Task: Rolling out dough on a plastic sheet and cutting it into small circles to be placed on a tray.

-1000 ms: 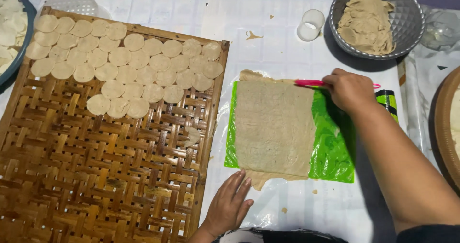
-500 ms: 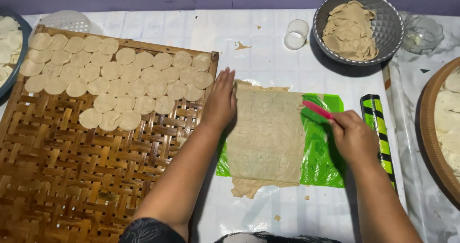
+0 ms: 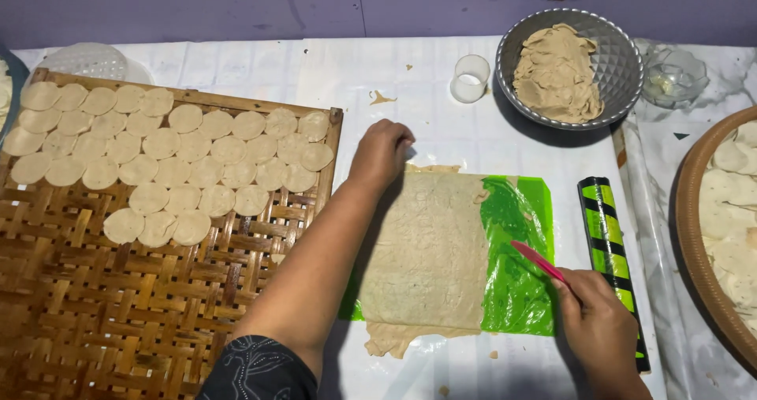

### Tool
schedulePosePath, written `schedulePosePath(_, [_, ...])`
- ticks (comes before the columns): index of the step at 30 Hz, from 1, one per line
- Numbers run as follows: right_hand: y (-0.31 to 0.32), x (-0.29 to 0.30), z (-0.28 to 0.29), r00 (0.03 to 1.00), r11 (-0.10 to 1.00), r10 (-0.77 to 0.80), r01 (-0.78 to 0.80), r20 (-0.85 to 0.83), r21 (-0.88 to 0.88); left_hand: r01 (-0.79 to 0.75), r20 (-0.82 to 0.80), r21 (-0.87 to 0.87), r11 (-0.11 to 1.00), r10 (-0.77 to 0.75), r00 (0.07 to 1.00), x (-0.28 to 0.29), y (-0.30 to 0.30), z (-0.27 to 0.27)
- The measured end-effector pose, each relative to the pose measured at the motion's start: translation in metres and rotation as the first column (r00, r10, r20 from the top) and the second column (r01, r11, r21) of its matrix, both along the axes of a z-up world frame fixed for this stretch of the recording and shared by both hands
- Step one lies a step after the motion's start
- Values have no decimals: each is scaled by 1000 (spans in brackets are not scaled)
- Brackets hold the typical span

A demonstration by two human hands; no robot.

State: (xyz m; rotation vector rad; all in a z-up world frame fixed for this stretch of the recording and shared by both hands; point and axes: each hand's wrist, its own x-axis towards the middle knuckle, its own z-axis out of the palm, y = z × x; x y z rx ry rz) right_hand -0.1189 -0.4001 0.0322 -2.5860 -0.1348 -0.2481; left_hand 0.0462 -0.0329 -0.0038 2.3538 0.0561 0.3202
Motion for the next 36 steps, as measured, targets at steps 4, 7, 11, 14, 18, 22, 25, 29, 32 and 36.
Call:
schedulePosePath(4, [13,-1,-5,1000,996,10,-9,-12,86,90,29,-227,970,-86,996,12,-36,-13])
schedulePosePath(7, [22,-2,4,998,996,19,-14,-54,86,130,164,-127,983,-108,980,14,-46,-34])
schedulePosePath(11, [19,-3,5,999,993,46,-43,-26,107,150,162,179,972,-180,970,13,-50,-38])
schedulePosePath(14, [16,-9,6,998,990,34,-26,-55,136,191,68,237,953,-212,975,8,-52,-35])
schedulePosePath(18, [13,-11,-3,997,985,30,-18,-68,170,225,24,235,946,-237,971,7,-51,-26])
schedulePosePath(22, [11,-10,-11,999,986,54,-53,-4,157,206,43,190,960,-218,975,6,-53,-27])
schedulePosePath(25, [9,-11,-11,998,975,66,-65,3,211,158,23,-44,987,-157,987,6,-49,-35])
schedulePosePath(29, [2,-17,-22,998,962,27,-9,-62,272,25,9,-501,865,-24,1000,-28,-25,-20])
schedulePosePath(32, [0,-21,-32,996,960,30,-5,-84,281,-111,27,-510,853,144,989,-77,-4,2])
schedulePosePath(36, [11,-34,-40,991,958,56,-19,-123,286,-286,24,-337,897,312,950,-145,13,-3])
